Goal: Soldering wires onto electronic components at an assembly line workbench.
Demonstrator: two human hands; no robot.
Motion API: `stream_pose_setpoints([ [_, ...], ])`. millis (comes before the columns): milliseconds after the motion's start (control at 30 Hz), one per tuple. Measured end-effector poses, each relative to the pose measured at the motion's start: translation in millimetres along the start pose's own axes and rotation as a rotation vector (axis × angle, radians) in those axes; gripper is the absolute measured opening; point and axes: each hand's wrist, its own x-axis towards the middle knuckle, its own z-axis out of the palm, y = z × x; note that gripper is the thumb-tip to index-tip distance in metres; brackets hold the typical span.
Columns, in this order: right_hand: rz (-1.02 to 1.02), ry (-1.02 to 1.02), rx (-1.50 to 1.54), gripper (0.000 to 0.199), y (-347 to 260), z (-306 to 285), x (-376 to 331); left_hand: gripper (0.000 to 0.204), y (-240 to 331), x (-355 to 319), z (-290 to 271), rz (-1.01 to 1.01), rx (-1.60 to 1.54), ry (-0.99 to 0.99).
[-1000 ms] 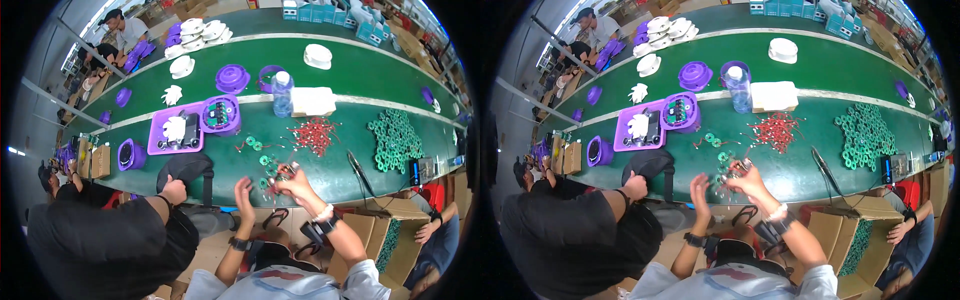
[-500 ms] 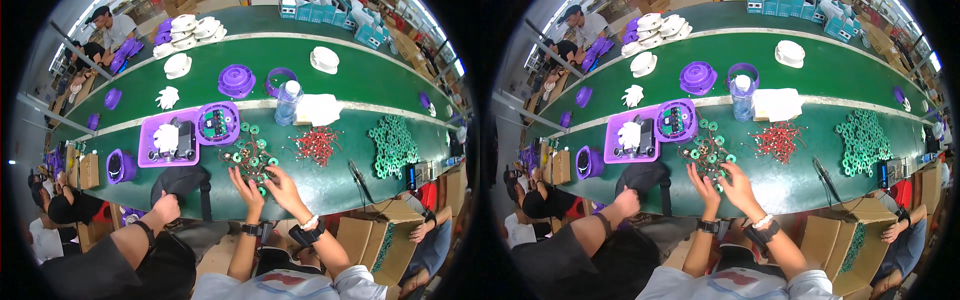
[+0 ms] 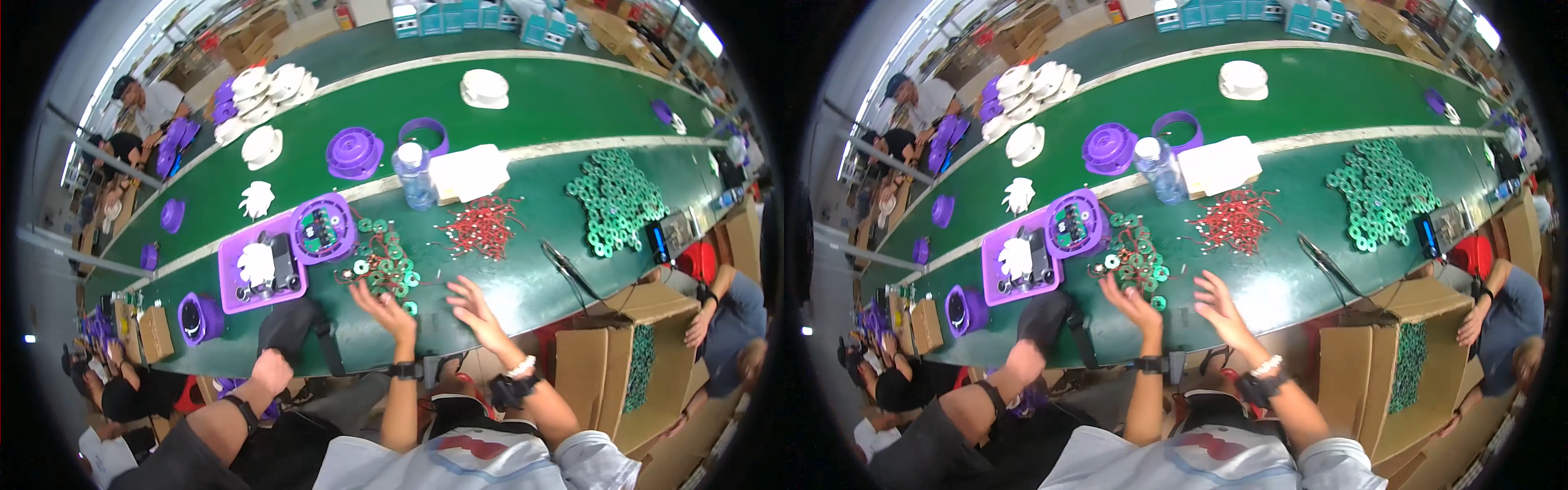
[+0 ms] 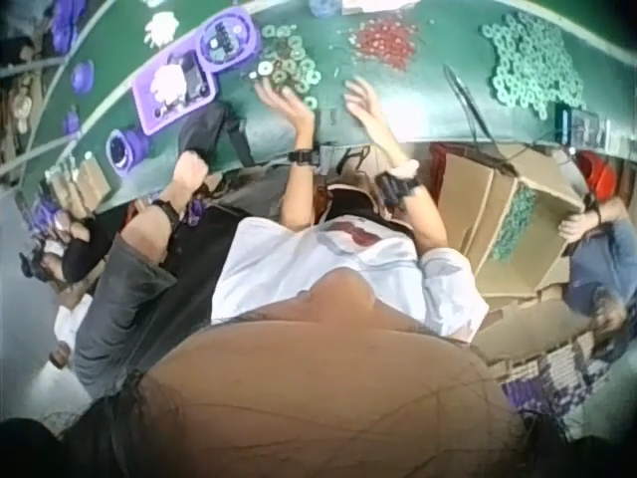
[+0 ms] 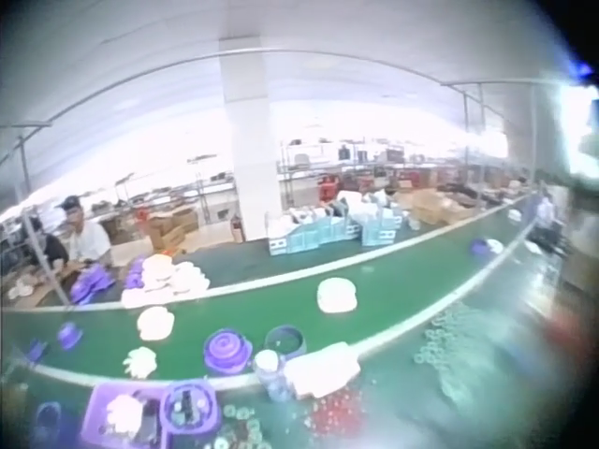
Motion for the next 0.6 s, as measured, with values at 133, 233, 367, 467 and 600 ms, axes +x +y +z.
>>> stream_pose_setpoints([
  [133,0.049,0.231,0.097,0.056,-71.7,-50.7,-104.6,0.055,17.1,1.1,-56.3,0.105,0.086,-0.070],
  [233,0.000,0.581,0.220,0.056,-98.9,-87.1,-195.8,0.059,45.2,-7.0,-66.4,0.214,0.028,-0.173],
  [367,-0.074,0.900,0.196,0.059,-87.3,-111.9,-297.5,0.042,63.1,-12.5,-57.7,0.741,0.211,-0.544],
  [467,-0.120,1.040,0.306,0.055,-80.4,-111.0,-352.6,0.028,18.7,-40.4,-39.4,0.853,0.129,-1.002],
  [600,-0.171,1.249,0.387,0.050,-66.1,-109.6,-417.6,0.025,14.8,-32.2,-19.5,0.639,0.179,-1.063],
])
